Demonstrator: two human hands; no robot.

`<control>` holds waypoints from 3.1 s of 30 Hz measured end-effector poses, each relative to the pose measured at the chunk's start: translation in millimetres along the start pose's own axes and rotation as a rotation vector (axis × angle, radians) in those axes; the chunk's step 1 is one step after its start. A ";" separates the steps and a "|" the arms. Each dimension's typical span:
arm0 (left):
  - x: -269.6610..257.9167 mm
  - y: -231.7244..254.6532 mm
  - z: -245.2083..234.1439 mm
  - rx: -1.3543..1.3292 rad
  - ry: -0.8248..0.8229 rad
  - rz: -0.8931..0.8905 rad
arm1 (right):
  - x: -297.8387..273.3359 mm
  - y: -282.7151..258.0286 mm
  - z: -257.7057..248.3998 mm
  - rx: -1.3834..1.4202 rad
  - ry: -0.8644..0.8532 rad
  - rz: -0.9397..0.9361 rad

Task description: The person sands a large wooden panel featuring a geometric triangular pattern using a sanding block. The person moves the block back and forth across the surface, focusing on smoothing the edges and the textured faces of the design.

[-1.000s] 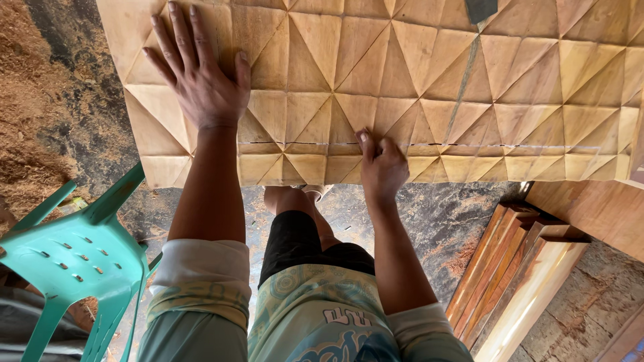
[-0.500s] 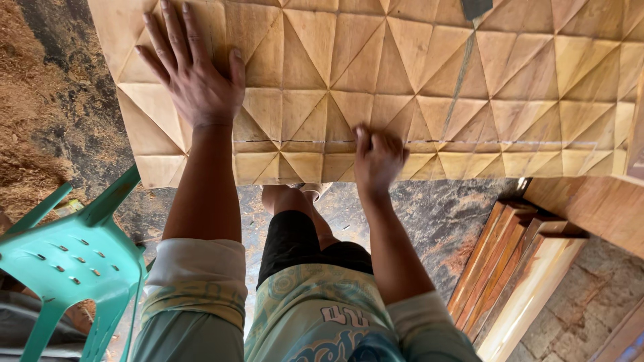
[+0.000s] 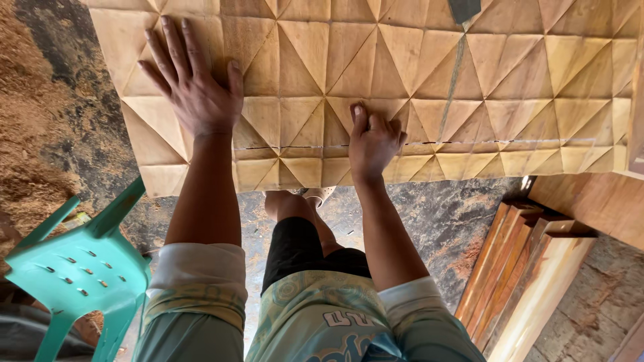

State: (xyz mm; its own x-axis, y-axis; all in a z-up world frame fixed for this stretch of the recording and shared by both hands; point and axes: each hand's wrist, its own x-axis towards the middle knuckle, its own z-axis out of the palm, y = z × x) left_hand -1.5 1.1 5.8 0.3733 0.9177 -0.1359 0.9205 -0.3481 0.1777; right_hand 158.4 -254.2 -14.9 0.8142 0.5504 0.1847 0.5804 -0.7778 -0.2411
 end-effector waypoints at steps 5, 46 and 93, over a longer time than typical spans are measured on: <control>-2.6 1.6 0.9 0.002 -0.004 0.000 | -4.1 -1.5 0.7 0.024 0.020 0.026; -2.8 0.7 1.9 -0.046 0.027 0.028 | -1.4 5.5 1.7 0.032 -0.073 0.109; -3.6 -5.1 5.3 -0.169 0.048 0.028 | 84.1 -5.1 -21.7 0.147 -0.282 -0.616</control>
State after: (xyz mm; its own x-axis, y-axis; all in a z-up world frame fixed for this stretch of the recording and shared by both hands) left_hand -6.9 -1.4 0.2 0.3887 0.9177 -0.0822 0.8757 -0.3403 0.3425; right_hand 223.6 -210.5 22.6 0.2960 0.9519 0.0792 0.9172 -0.2601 -0.3018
